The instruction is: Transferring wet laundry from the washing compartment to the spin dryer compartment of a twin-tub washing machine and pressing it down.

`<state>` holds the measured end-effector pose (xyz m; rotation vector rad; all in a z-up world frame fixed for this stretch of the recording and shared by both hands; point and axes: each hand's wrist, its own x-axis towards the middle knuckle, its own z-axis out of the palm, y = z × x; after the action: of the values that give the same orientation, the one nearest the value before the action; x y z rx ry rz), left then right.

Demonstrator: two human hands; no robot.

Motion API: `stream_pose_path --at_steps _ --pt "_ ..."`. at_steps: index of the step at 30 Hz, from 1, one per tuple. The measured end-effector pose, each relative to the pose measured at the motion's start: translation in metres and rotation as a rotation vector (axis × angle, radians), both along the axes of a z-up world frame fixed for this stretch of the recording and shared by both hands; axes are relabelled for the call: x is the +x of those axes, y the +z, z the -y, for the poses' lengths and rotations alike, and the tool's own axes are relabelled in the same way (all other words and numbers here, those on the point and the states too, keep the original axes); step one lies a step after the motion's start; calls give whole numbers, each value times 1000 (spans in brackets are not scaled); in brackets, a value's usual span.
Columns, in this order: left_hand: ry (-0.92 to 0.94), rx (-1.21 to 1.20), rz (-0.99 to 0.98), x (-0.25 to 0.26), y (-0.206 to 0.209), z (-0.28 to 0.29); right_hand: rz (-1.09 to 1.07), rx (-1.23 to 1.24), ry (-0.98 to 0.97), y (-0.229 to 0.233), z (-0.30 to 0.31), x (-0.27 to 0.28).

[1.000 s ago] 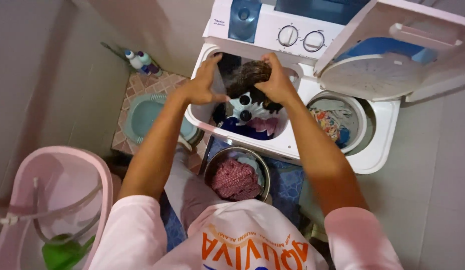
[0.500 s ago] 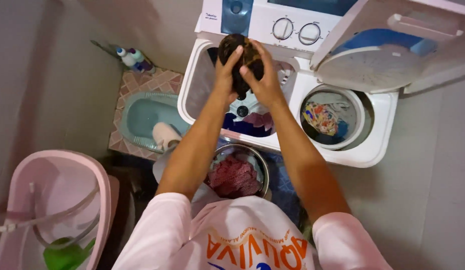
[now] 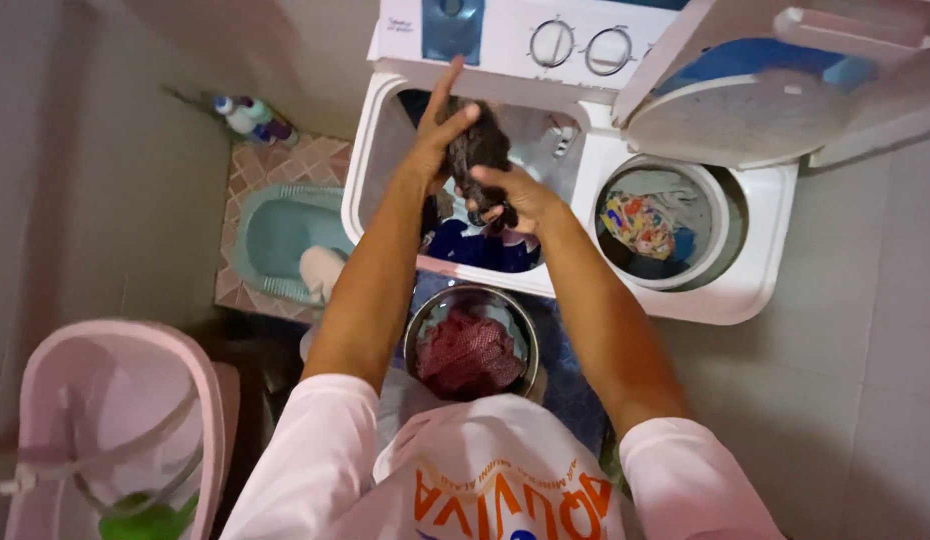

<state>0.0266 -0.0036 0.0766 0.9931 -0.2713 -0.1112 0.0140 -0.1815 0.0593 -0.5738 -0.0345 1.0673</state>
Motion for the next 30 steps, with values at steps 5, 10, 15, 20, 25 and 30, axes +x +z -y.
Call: stream_pose_path --at_steps 5,10,15,20,25,30 --pt "404 536 -409 13 -3 19 634 -881 -162 17 -22 0" --pt "577 719 -415 39 -75 15 918 -1347 -68 15 -29 5" --pt "629 991 -435 20 -45 32 1037 -1381 -42 4 -24 -4" --pt "693 1024 -286 23 -38 49 1143 -1465 -212 -21 -20 -4" --pt "438 904 -12 18 -26 51 1073 -1211 -386 -12 21 -6" --pt "50 992 -366 -7 43 86 944 -834 -455 15 75 -17"
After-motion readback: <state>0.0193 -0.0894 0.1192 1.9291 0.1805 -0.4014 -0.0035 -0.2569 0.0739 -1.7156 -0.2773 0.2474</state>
